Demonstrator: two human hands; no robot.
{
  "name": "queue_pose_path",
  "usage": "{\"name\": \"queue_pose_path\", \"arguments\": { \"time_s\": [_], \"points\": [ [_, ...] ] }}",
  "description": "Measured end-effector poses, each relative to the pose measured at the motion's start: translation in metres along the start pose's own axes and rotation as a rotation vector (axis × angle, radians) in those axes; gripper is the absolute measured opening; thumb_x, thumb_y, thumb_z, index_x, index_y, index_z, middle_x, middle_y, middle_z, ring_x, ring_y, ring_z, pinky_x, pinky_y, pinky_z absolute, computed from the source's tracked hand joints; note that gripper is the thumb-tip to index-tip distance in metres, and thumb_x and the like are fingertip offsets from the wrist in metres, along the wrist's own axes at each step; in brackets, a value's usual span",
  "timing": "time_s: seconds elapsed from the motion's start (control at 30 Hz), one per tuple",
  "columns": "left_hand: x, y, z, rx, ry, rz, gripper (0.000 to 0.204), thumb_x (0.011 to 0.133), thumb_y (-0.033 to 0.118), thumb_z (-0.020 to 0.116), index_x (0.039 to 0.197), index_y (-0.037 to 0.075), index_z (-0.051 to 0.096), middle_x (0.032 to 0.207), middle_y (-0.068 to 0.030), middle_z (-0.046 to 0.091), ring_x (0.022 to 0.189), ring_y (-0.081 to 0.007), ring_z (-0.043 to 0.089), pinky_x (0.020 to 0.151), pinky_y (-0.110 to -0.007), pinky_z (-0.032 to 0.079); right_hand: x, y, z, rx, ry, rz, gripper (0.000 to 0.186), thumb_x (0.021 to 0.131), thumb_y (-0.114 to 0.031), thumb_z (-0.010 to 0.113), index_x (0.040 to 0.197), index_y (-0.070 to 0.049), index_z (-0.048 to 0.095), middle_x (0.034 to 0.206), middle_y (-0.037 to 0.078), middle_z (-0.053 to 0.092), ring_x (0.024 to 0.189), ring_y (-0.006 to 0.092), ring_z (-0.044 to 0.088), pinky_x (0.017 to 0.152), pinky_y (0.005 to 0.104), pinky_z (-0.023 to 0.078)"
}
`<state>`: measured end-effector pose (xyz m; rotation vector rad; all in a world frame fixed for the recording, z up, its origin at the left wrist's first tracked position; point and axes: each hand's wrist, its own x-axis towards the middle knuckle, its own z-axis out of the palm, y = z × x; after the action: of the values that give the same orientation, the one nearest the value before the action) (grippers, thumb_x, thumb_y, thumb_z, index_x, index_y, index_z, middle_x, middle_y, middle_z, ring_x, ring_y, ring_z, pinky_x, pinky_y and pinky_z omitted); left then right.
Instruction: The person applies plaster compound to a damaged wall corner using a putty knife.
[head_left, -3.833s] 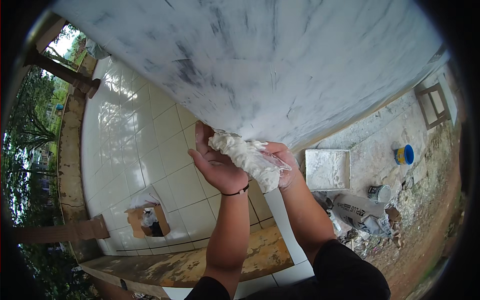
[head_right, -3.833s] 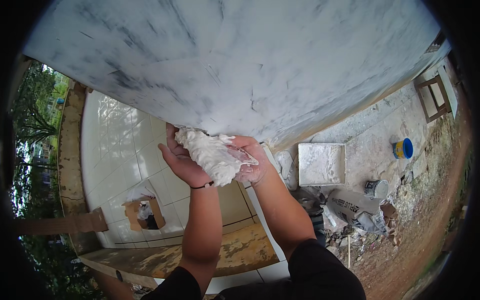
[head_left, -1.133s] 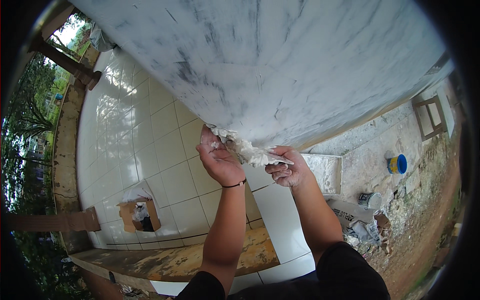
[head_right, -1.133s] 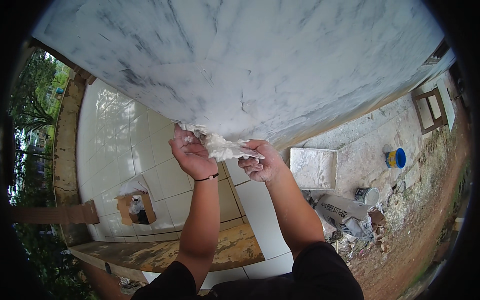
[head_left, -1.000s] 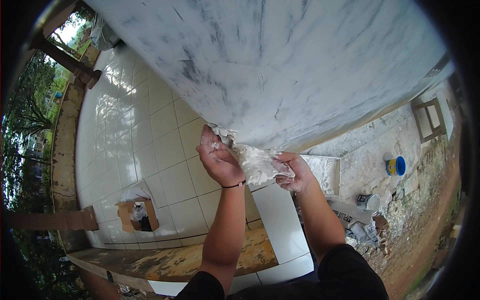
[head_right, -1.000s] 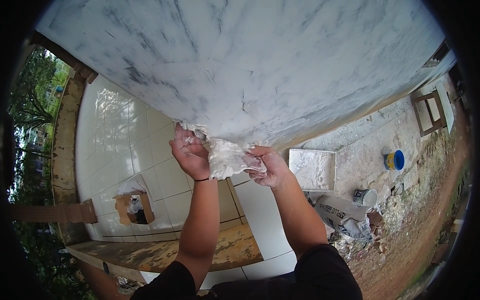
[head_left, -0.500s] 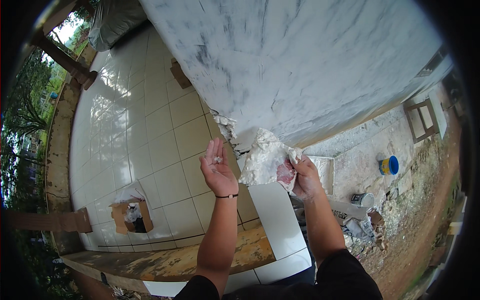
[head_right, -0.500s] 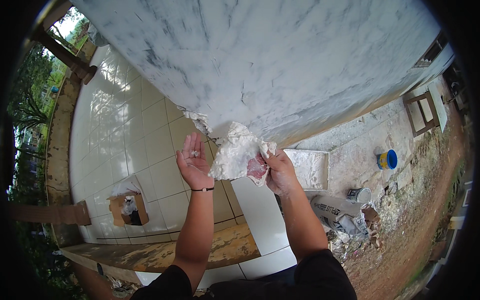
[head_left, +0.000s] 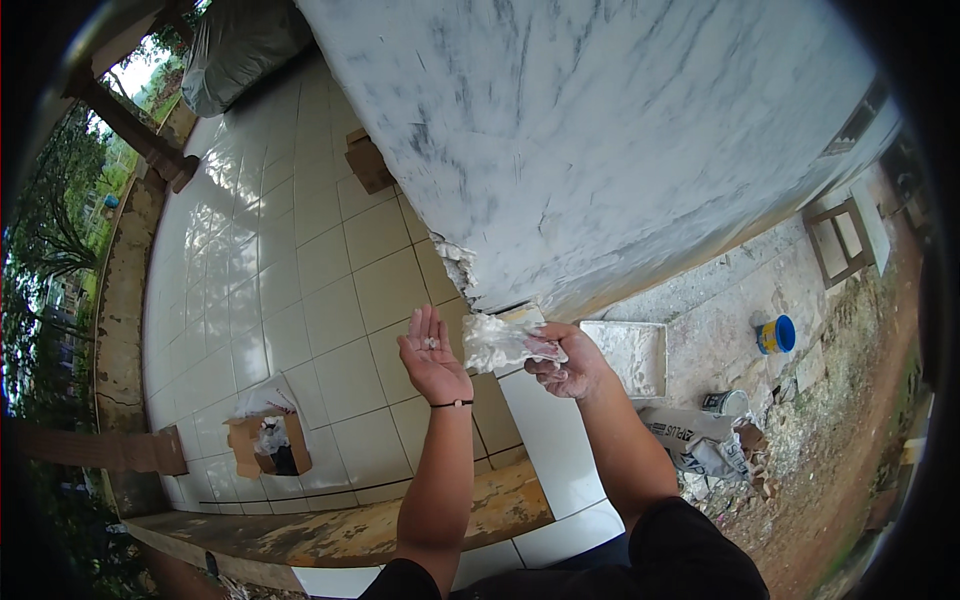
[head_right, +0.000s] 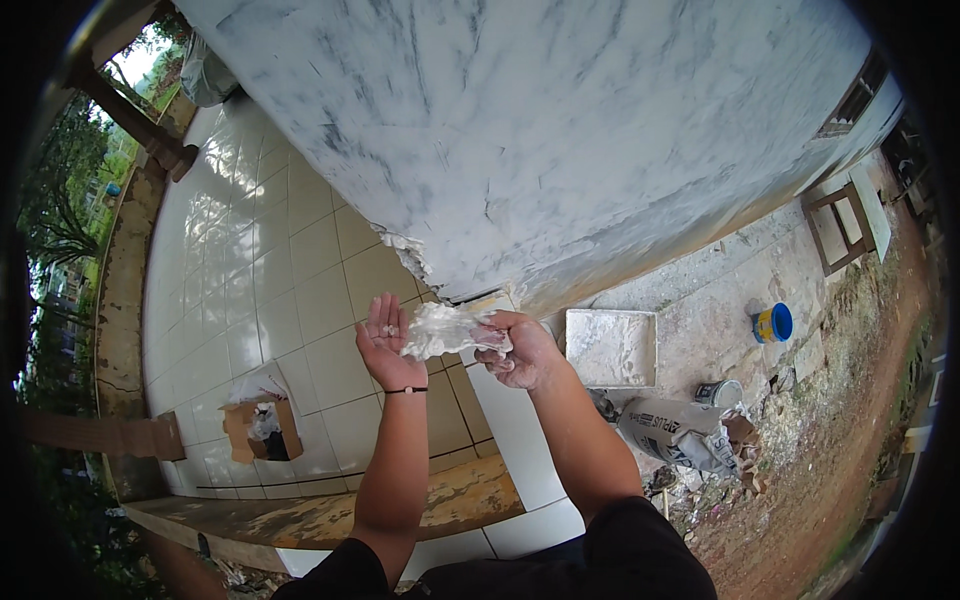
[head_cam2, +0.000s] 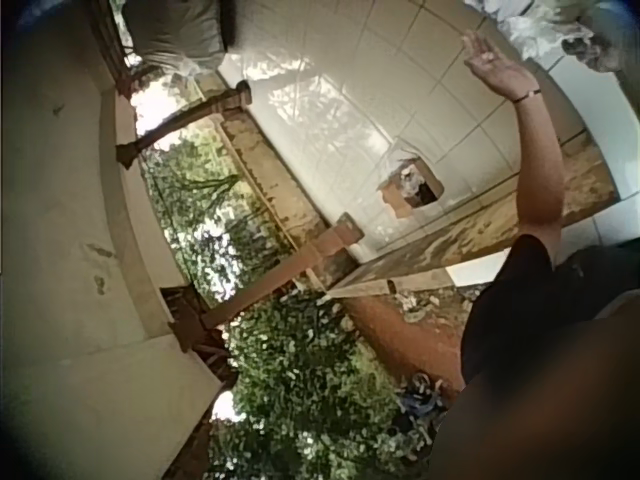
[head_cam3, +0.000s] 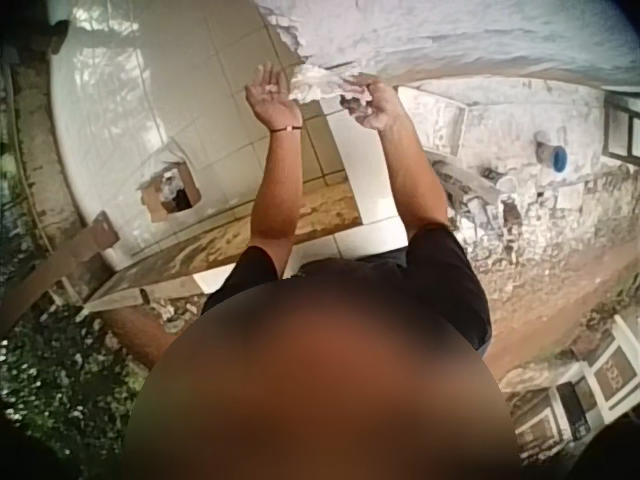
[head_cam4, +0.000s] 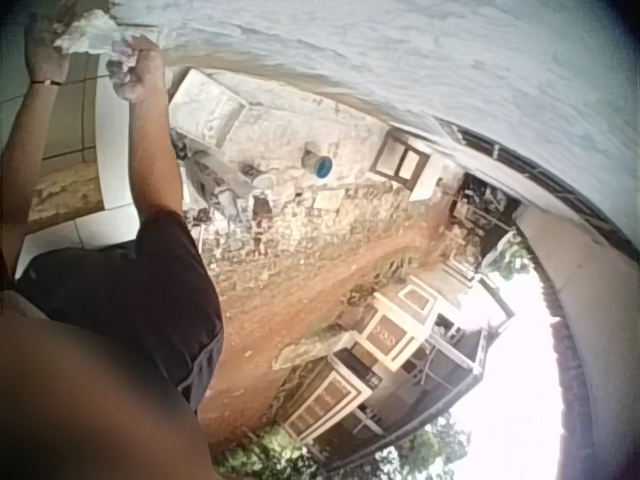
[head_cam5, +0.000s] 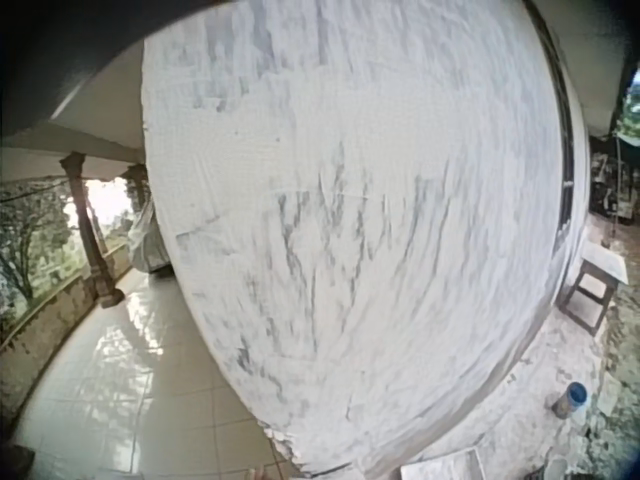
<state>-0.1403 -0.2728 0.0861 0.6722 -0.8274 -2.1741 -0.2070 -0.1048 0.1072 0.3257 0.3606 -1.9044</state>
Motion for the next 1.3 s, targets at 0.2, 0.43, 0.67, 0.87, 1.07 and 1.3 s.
{"name": "queue_pose_path", "arguments": {
  "time_s": [0.2,0.43,0.67,0.87,1.07,1.3],
  "points": [
    [0.039,0.005,0.026,-0.019,-0.067,0.103,0.06,0.089,0.047,0.027,0.12,-0.003,0.04,0.123,-0.0156,0.043,0.116,-0.0211,0.038,0.1,-0.032,0.027,0.04,-0.029,0.043,0.02,0.067,0.223,0.02,0.079,-0.016,0.044,0.067,-0.001,0.046,0.05,0.005,0.042,0.037,0.0107,0.038,0.024,0.0169,0.03],
    [0.058,-0.001,0.055,-0.064,-0.195,0.144,0.07,0.085,0.055,0.025,0.12,-0.005,0.04,0.124,-0.0176,0.042,0.116,-0.0256,0.039,0.099,-0.037,0.026,0.066,-0.037,0.049,0.073,0.087,0.237,0.021,0.078,-0.019,0.043,0.068,-0.001,0.047,0.053,0.001,0.043,0.036,0.0071,0.037,0.028,0.0154,0.03],
    [0.064,-0.011,0.05,-0.115,-0.098,0.093,0.071,0.085,0.055,0.026,0.116,-0.006,0.043,0.12,-0.0171,0.046,0.115,-0.0255,0.041,0.099,-0.037,0.028,0.07,-0.042,0.053,0.217,0.161,0.195,0.024,0.079,-0.02,0.042,0.068,0.0,0.049,0.053,0.0,0.041,0.039,0.007,0.038,0.03,0.0156,0.031],
    [0.065,-0.007,0.05,-0.125,-0.134,0.067,0.072,0.085,0.055,0.026,0.118,-0.007,0.041,0.121,-0.0177,0.046,0.115,-0.0263,0.041,0.098,-0.037,0.028,0.067,-0.043,0.06,0.241,0.232,0.119,0.024,0.081,-0.022,0.043,0.068,-0.003,0.047,0.054,0.0,0.043,0.044,0.0074,0.042,0.03,0.015,0.032],
    [0.065,-0.008,0.051,-0.142,-0.151,0.057,0.072,0.085,0.055,0.026,0.119,-0.007,0.04,0.122,-0.0183,0.044,0.115,-0.0268,0.041,0.098,-0.037,0.028,0.067,-0.041,0.066,0.207,0.307,0.058,0.022,0.083,-0.021,0.042,0.068,-0.006,0.047,0.058,0.001,0.045,0.044,0.0085,0.044,0.031,0.0149,0.034],
    [0.063,-0.012,0.053,-0.154,-0.15,0.068,0.072,0.085,0.055,0.027,0.117,-0.007,0.041,0.121,-0.0183,0.045,0.114,-0.0267,0.041,0.098,-0.037,0.029,0.063,-0.036,0.064,0.342,0.275,-0.012,0.021,0.083,-0.02,0.041,0.069,-0.005,0.047,0.059,0.002,0.047,0.044,0.0099,0.045,0.031,0.016,0.035]
  ]
}}
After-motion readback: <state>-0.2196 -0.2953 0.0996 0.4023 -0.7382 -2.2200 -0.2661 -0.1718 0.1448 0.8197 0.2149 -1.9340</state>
